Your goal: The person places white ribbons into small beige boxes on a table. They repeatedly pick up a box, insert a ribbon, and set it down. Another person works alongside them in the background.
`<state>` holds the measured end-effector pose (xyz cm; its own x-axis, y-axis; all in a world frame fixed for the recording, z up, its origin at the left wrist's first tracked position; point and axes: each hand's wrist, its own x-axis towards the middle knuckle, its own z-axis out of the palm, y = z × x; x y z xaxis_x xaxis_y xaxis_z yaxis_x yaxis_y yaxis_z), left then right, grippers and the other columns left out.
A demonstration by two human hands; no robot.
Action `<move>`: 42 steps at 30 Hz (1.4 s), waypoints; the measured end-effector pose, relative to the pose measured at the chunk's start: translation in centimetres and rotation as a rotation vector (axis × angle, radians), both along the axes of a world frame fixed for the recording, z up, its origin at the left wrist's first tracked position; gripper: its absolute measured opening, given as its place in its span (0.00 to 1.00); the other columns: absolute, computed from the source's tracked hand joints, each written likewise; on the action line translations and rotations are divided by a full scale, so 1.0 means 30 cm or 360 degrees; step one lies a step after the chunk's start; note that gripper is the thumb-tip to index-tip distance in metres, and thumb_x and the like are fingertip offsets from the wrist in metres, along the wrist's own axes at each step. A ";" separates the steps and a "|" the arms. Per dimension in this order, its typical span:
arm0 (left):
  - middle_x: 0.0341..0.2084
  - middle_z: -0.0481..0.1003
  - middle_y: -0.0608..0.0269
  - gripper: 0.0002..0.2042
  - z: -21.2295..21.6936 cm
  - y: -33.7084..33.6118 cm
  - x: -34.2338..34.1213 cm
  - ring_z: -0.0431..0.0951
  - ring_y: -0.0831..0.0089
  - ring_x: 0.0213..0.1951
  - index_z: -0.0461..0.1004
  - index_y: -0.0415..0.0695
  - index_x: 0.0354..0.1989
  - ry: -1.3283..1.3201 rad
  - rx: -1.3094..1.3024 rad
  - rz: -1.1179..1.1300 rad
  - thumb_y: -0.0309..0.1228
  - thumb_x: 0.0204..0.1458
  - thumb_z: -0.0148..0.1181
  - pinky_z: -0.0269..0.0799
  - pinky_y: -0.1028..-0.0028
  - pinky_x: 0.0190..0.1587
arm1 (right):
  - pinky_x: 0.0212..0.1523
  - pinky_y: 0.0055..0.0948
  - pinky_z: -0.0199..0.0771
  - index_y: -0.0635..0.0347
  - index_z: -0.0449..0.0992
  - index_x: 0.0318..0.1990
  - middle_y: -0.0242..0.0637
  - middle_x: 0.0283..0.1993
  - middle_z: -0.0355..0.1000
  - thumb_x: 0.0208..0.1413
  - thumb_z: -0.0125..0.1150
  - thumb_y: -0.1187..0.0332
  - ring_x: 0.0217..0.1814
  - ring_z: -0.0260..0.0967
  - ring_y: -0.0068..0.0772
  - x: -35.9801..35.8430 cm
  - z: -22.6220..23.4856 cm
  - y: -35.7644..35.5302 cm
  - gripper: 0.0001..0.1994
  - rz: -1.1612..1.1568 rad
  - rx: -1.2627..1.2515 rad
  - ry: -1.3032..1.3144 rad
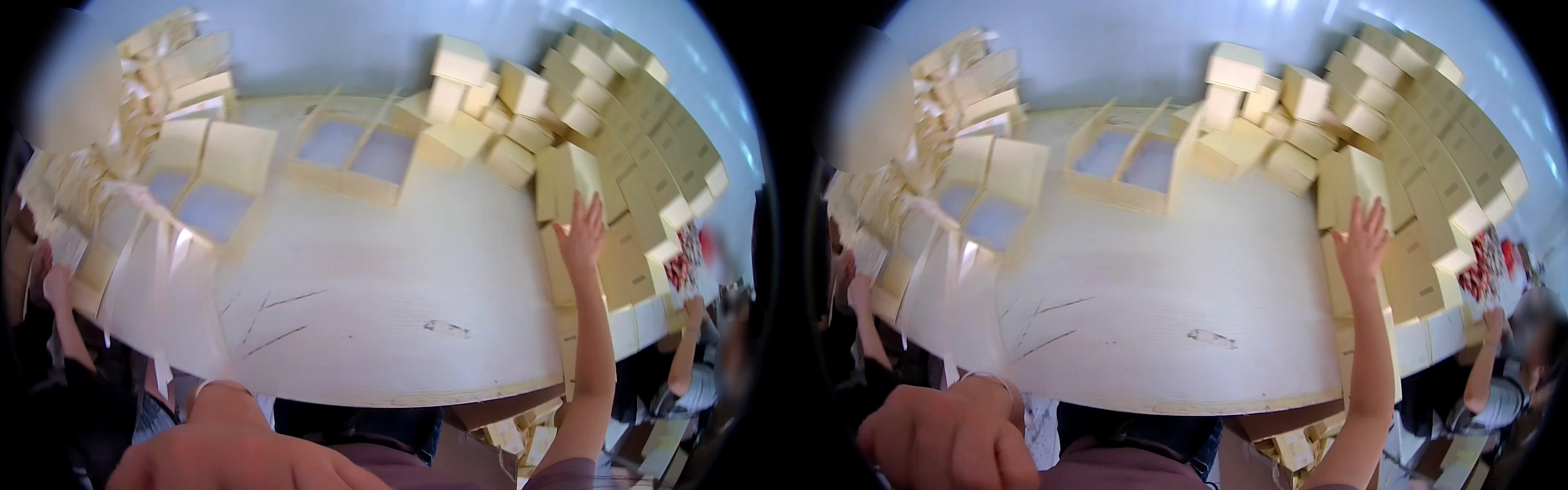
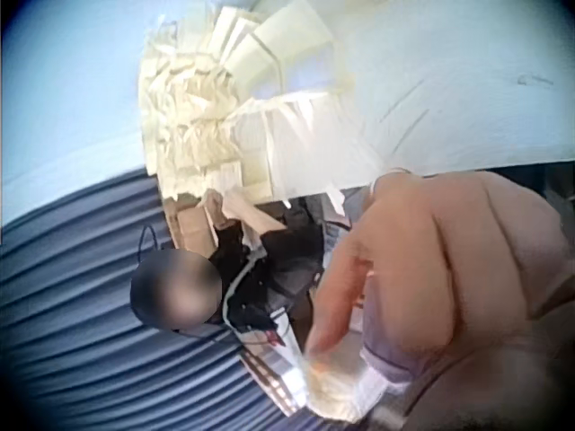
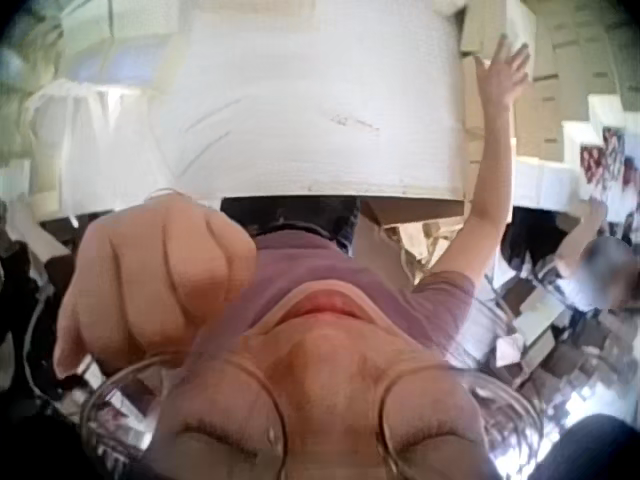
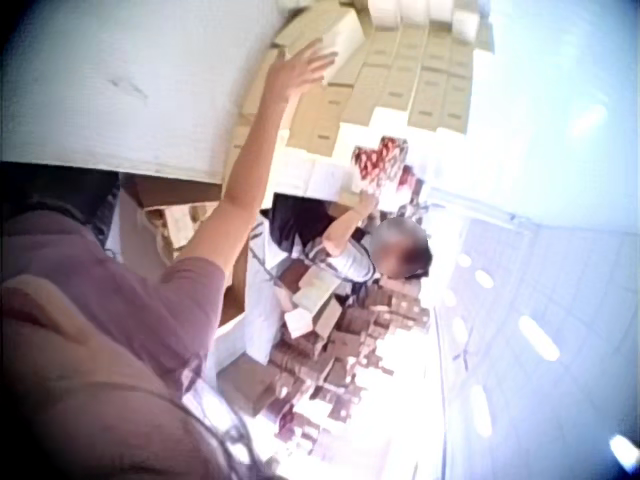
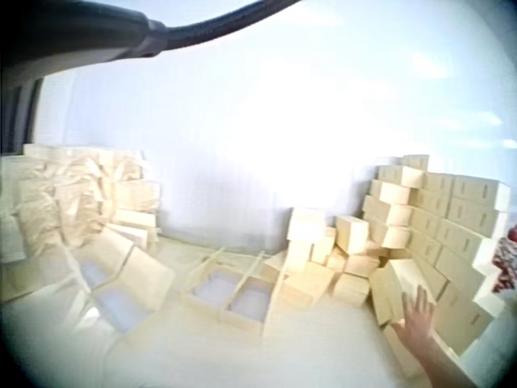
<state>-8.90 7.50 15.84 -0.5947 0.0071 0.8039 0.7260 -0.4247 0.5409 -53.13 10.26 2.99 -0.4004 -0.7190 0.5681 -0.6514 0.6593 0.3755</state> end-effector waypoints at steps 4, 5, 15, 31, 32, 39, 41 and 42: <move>0.16 0.68 0.65 0.18 0.051 -0.055 0.017 0.63 0.72 0.17 0.66 0.50 0.12 0.0161 -0.0359 -0.0103 0.44 0.52 0.47 0.55 0.76 0.20 | 0.52 0.40 0.62 0.46 0.46 0.63 0.48 0.64 0.44 0.43 0.60 0.52 0.63 0.49 0.45 -0.048 -0.022 -0.061 0.40 -0.0128 0.0093 0.0056; 0.16 0.68 0.65 0.18 0.058 -0.058 0.023 0.63 0.72 0.17 0.66 0.49 0.12 0.0226 -0.0419 -0.0097 0.43 0.52 0.47 0.54 0.76 0.19 | 0.51 0.39 0.63 0.45 0.46 0.63 0.48 0.63 0.45 0.43 0.60 0.52 0.62 0.49 0.44 -0.052 -0.041 -0.086 0.40 -0.0150 0.0128 0.0058; 0.25 0.70 0.60 0.12 -0.141 0.031 0.096 0.69 0.71 0.27 0.74 0.38 0.27 0.0009 0.0181 0.0714 0.35 0.41 0.61 0.61 0.77 0.25 | 0.47 0.39 0.68 0.57 0.51 0.61 0.52 0.54 0.59 0.46 0.54 0.59 0.53 0.61 0.48 -0.359 0.090 -0.061 0.33 0.0224 -0.0039 0.0437; 0.27 0.68 0.61 0.10 -0.145 -0.039 0.147 0.69 0.70 0.27 0.76 0.41 0.27 0.0192 -0.0087 0.0804 0.34 0.39 0.64 0.63 0.78 0.27 | 0.50 0.29 0.61 0.68 0.67 0.47 0.41 0.45 0.67 0.49 0.50 0.57 0.47 0.63 0.32 0.330 -0.031 0.068 0.23 0.0844 -0.0867 -0.2816; 0.26 0.69 0.61 0.09 -0.143 -0.052 0.162 0.69 0.70 0.27 0.76 0.41 0.26 0.0033 -0.0135 0.0815 0.33 0.39 0.64 0.63 0.78 0.27 | 0.49 0.29 0.62 0.68 0.68 0.45 0.41 0.44 0.68 0.49 0.50 0.57 0.46 0.64 0.32 0.391 -0.064 0.050 0.23 0.0777 -0.0935 -0.2875; 0.22 0.72 0.62 0.07 -0.257 -0.143 0.148 0.70 0.67 0.29 0.73 0.38 0.25 -0.0849 -0.0511 0.1635 0.25 0.36 0.62 0.65 0.74 0.31 | 0.46 0.24 0.63 0.72 0.69 0.44 0.39 0.40 0.70 0.53 0.48 0.65 0.44 0.66 0.27 0.563 -0.151 -0.104 0.17 0.1113 -0.0424 -0.3515; 0.28 0.72 0.59 0.11 -0.300 -0.179 0.101 0.69 0.63 0.35 0.72 0.38 0.31 -0.1151 -0.0796 0.1771 0.27 0.37 0.62 0.65 0.72 0.37 | 0.46 0.25 0.63 0.64 0.69 0.45 0.41 0.43 0.68 0.52 0.53 0.68 0.47 0.64 0.29 0.589 -0.112 -0.112 0.14 0.1022 -0.0175 -0.2854; 0.32 0.71 0.57 0.13 -0.312 -0.188 0.087 0.69 0.62 0.37 0.72 0.38 0.34 -0.1310 -0.0950 0.1868 0.28 0.38 0.62 0.65 0.71 0.40 | 0.46 0.27 0.63 0.63 0.70 0.44 0.43 0.45 0.67 0.50 0.56 0.68 0.47 0.64 0.33 0.604 -0.108 -0.103 0.14 0.1332 -0.0263 -0.2362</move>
<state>-6.29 1.85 6.48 -0.7563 -0.5738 0.3141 -0.0867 0.5639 0.8213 -35.00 7.17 -0.24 -0.1867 -0.9677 0.1694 -0.5138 -0.0508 -0.8564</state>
